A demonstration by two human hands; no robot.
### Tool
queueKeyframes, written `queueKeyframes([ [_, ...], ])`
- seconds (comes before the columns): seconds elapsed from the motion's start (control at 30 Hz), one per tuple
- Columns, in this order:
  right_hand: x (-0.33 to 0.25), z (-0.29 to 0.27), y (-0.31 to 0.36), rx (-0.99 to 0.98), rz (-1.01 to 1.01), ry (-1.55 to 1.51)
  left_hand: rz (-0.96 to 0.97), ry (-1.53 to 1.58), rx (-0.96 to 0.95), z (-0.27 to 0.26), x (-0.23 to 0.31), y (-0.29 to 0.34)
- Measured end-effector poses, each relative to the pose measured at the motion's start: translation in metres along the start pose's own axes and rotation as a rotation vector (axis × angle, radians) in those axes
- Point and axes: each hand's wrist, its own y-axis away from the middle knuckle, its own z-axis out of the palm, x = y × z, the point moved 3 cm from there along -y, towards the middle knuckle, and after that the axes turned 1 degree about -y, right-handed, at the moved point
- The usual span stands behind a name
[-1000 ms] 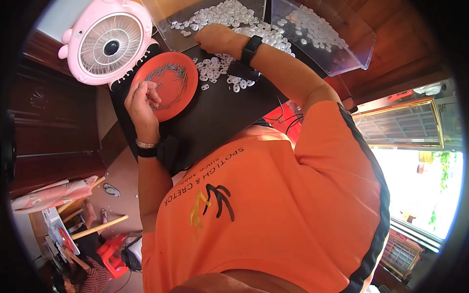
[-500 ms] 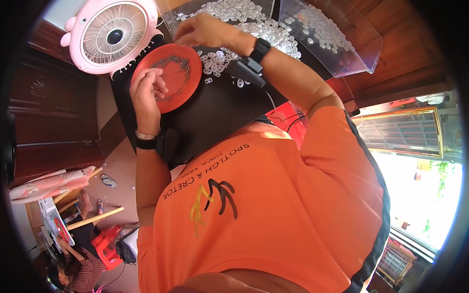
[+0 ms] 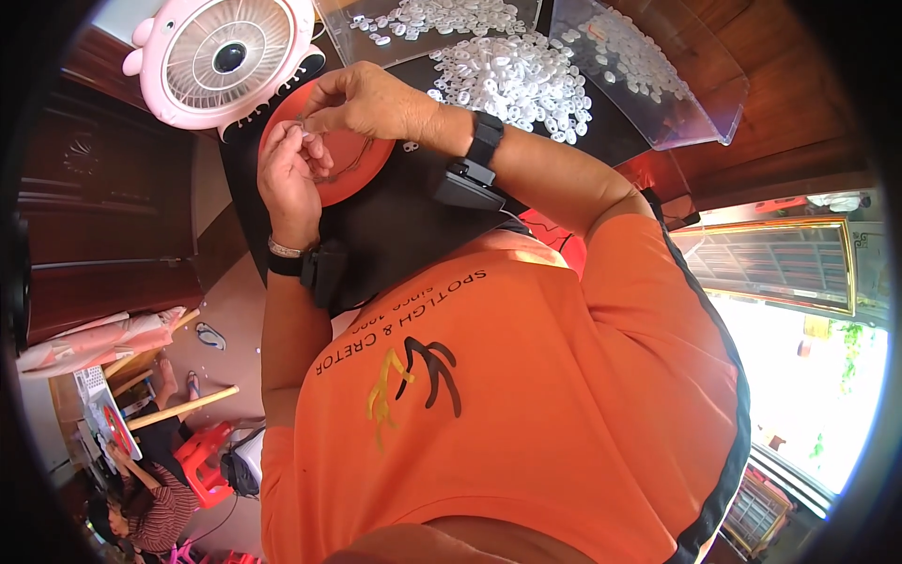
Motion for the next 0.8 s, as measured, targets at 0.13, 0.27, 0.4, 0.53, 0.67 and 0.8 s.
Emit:
queueKeyframes([
  [0.13, -0.006, 0.001, -0.002, -0.049, 0.028, 0.162, 0.036, -0.050, -0.013, -0.003, 0.001, -0.003],
  [0.27, -0.003, -0.001, -0.007, -0.003, -0.003, 0.270, 0.043, -0.108, 0.021, 0.002, 0.006, -0.002],
  [0.4, -0.003, -0.002, -0.009, -0.027, -0.027, 0.310, 0.001, -0.148, -0.017, -0.003, 0.003, -0.004],
  [0.53, -0.011, -0.003, -0.010, -0.053, -0.038, 0.406, -0.103, -0.111, -0.041, -0.002, 0.003, -0.003],
  [0.67, -0.008, -0.003, -0.012, -0.066, -0.061, 0.407, -0.109, -0.109, -0.030, -0.003, 0.001, -0.002],
  [0.8, 0.006, -0.018, -0.022, -0.102, 0.000, 0.594, -0.028, -0.112, 0.044, -0.009, 0.004, -0.004],
])
